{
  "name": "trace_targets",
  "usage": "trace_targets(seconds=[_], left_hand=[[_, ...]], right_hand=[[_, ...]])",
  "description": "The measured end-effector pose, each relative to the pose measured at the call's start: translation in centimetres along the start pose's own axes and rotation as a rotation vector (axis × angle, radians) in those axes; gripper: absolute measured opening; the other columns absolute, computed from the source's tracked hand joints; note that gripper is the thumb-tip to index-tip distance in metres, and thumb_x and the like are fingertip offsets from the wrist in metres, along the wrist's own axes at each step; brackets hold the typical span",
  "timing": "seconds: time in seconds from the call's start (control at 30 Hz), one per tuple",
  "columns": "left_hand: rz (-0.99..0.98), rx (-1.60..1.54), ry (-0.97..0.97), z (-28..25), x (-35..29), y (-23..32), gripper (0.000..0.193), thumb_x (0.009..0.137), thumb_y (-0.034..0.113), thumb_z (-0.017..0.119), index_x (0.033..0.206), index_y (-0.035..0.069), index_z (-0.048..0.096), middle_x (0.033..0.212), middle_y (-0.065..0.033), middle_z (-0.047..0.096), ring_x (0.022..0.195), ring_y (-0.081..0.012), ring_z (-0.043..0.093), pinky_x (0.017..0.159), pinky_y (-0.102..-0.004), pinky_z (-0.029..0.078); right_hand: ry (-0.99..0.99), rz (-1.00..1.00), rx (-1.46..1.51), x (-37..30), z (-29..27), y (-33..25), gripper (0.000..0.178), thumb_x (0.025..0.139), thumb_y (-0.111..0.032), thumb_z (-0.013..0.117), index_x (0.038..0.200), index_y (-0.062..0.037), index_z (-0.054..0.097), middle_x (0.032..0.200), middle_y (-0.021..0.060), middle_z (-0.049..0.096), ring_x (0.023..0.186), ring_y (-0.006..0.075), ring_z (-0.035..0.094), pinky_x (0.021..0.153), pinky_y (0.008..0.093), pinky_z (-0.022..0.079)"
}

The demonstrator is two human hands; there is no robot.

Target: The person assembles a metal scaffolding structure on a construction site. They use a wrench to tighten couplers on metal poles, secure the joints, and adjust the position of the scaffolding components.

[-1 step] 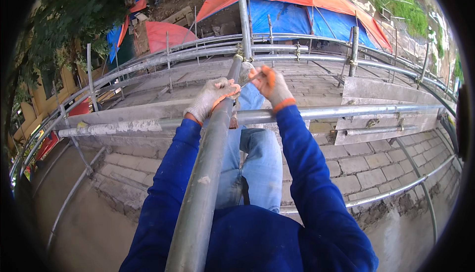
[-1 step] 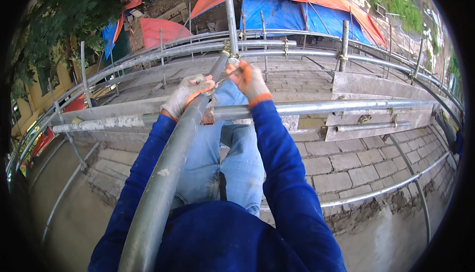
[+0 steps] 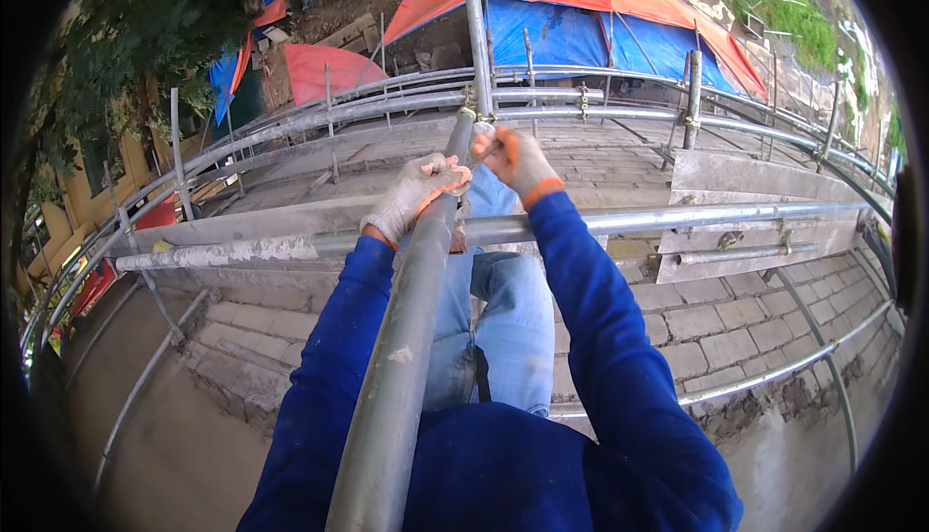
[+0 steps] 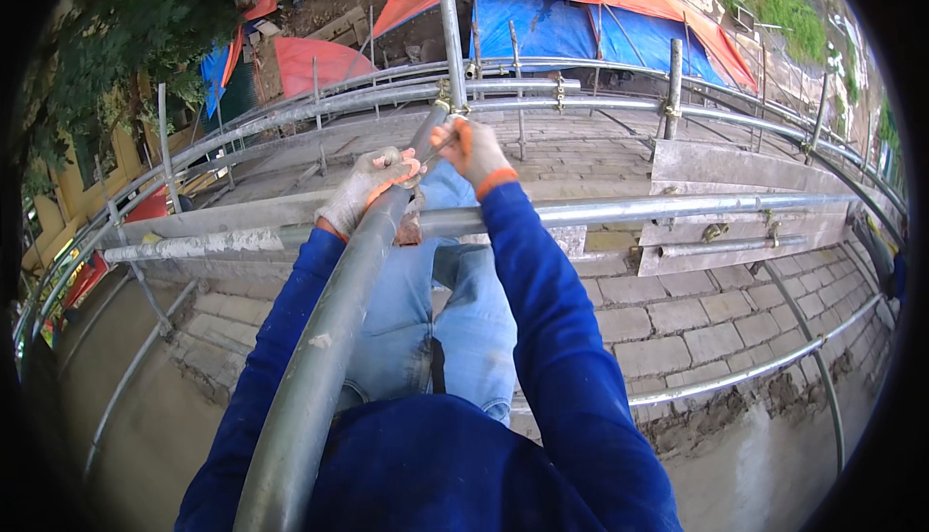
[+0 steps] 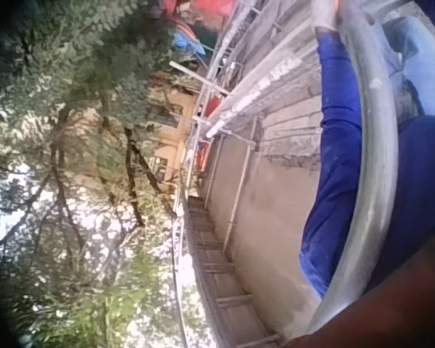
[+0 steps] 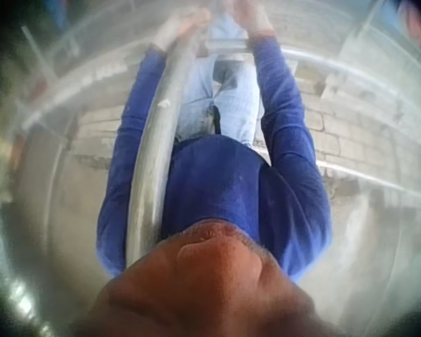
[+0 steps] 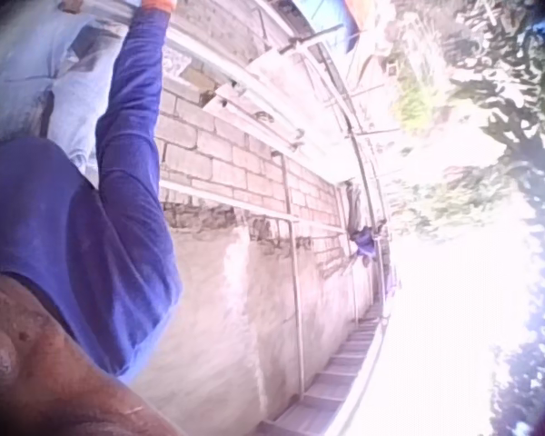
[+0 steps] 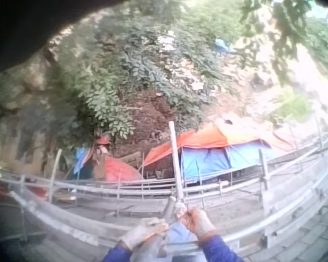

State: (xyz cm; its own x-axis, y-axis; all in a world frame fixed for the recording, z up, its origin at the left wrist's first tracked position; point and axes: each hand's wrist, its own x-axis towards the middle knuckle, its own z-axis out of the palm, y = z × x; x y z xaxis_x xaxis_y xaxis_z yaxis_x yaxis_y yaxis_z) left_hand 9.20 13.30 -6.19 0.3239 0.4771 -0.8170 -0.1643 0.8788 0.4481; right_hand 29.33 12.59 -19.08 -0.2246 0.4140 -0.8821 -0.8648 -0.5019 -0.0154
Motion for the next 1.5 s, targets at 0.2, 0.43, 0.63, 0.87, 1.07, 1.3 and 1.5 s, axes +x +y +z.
trace_targets(seconds=[0.2,0.43,0.63,0.87,1.07,1.3,1.5], left_hand=[[0.079,-0.006,0.069,-1.9,-1.2,-1.9,0.014,0.099,0.016,0.068,0.104,0.004,0.062,0.114,-0.0044,0.066,0.103,-0.012,0.062,0.091,-0.0305,0.053],[0.35,0.762,0.178,-1.9,-5.5,-2.9,0.039,0.105,0.014,0.055,0.143,0.008,0.055,0.136,-0.0137,0.06,0.125,-0.0257,0.057,0.108,-0.035,0.046],[0.369,0.505,0.265,-1.2,-5.3,-3.8,0.017,0.105,0.02,0.058,0.117,0.008,0.055,0.114,-0.0068,0.062,0.106,-0.0172,0.06,0.09,-0.0309,0.049],[0.175,0.365,0.295,0.2,-3.4,-0.8,0.026,0.105,0.027,0.062,0.087,0.009,0.056,0.089,0.0012,0.065,0.084,-0.0072,0.063,0.07,-0.0261,0.054],[0.052,0.047,0.136,1.8,-3.7,0.8,0.024,0.106,0.026,0.06,0.115,0.004,0.065,0.101,-0.0033,0.067,0.086,-0.0117,0.065,0.072,-0.0274,0.055],[0.082,-0.085,0.041,-1.5,-1.8,-2.8,0.028,0.106,0.025,0.058,0.121,0.002,0.066,0.109,-0.0064,0.068,0.09,-0.0155,0.066,0.077,-0.0295,0.056],[-0.018,-0.061,0.096,0.9,-4.1,0.3,0.031,0.107,0.026,0.056,0.122,0.001,0.067,0.111,-0.0061,0.068,0.096,-0.0149,0.066,0.083,-0.0291,0.055]], right_hand=[[-0.178,0.132,-1.467,4.0,11.8,3.9,0.023,0.097,-0.018,0.057,0.11,-0.0007,0.065,0.092,0.0178,0.073,0.077,0.0308,0.073,0.063,0.0444,0.06],[-0.582,-0.138,-1.86,-5.4,18.5,7.0,0.032,0.092,-0.029,0.067,0.113,-0.0053,0.072,0.097,0.018,0.074,0.088,0.0342,0.073,0.07,0.047,0.058],[-0.783,-0.723,-1.885,-13.5,17.4,5.7,0.025,0.095,-0.03,0.066,0.106,-0.0075,0.071,0.098,0.017,0.072,0.102,0.0371,0.068,0.093,0.0446,0.055],[-0.512,-0.838,-0.596,-18.6,3.9,3.2,0.022,0.104,-0.023,0.058,0.103,-0.0031,0.067,0.083,0.0045,0.064,0.089,0.023,0.065,0.104,0.0503,0.051],[-0.374,-0.544,-0.095,-13.7,4.9,-0.4,0.029,0.107,-0.027,0.055,0.112,-0.0003,0.065,0.063,0.0008,0.052,0.065,0.0153,0.057,0.093,0.0469,0.055],[-0.181,-0.622,-0.547,-18.4,10.6,2.6,0.029,0.106,-0.024,0.057,0.12,0.0003,0.064,0.059,-0.0014,0.051,0.056,0.0142,0.056,0.093,0.046,0.055],[-0.128,-0.134,0.084,-9.3,5.3,-2.9,0.029,0.109,-0.022,0.046,0.125,-0.0002,0.057,0.056,-0.0011,0.045,0.052,0.0164,0.053,0.071,0.0478,0.061]])
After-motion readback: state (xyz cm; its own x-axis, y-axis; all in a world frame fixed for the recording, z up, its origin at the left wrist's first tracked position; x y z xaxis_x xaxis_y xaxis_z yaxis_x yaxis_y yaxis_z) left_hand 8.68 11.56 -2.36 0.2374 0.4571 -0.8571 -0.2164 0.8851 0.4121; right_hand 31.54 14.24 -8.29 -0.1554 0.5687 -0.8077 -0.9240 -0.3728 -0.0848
